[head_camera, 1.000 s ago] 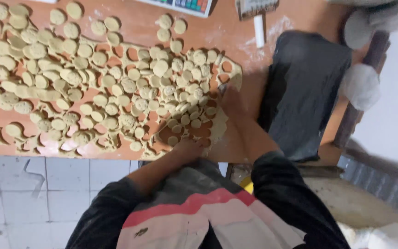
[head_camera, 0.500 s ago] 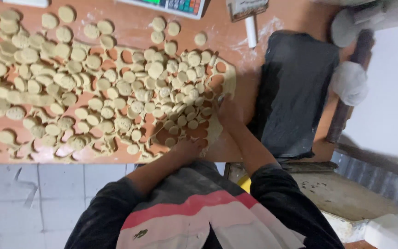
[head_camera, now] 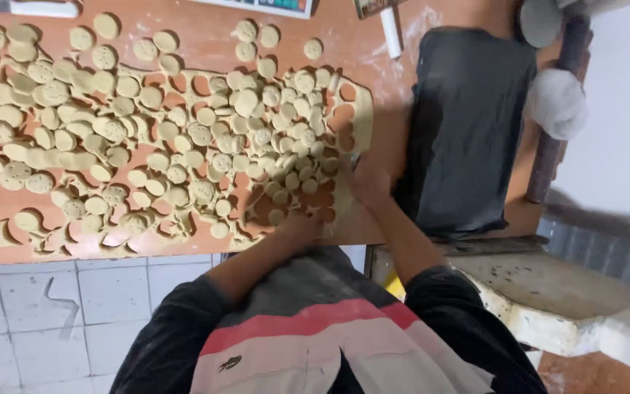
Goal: Cutting circular dough pieces using a metal mold and separating the resulting cookies on a flour-covered workbench.
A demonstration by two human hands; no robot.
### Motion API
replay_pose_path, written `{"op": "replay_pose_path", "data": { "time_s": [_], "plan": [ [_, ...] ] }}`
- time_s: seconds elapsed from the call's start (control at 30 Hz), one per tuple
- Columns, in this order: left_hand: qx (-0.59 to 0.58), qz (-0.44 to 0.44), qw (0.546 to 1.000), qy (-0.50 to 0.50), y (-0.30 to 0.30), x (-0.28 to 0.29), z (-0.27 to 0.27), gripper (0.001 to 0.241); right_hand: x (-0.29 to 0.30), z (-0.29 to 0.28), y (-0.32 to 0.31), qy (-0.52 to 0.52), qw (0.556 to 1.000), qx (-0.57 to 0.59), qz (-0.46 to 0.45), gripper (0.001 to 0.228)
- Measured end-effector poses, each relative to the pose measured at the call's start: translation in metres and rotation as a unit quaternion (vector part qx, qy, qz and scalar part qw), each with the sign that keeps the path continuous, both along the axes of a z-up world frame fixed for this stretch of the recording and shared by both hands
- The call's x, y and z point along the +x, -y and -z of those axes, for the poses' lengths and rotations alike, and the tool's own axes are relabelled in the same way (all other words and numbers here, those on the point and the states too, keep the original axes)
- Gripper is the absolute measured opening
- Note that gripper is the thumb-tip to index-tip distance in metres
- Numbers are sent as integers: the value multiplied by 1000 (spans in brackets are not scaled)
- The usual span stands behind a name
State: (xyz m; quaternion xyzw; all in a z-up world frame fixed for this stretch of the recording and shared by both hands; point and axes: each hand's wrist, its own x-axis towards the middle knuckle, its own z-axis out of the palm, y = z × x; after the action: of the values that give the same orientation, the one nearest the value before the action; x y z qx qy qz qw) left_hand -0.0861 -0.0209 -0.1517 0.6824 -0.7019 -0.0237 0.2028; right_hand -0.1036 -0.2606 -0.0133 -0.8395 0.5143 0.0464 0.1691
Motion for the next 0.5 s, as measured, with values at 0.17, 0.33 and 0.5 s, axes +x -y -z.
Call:
{"op": "replay_pose_path", "data": {
  "time_s": [0.17, 0.33, 0.5],
  "plan": [
    [284, 86, 953, -55, -11, 5, -53, 45, -31, 37, 4, -132, 863, -267, -408, 51],
    [211, 113, 971, -14, -5, 23, -65, 37, 13, -1, 36, 37, 942, 290, 162, 47],
    [299, 143, 943, 8, -13, 27, -88, 42, -28, -63, -13, 256, 838, 459, 144, 47]
  ]
}}
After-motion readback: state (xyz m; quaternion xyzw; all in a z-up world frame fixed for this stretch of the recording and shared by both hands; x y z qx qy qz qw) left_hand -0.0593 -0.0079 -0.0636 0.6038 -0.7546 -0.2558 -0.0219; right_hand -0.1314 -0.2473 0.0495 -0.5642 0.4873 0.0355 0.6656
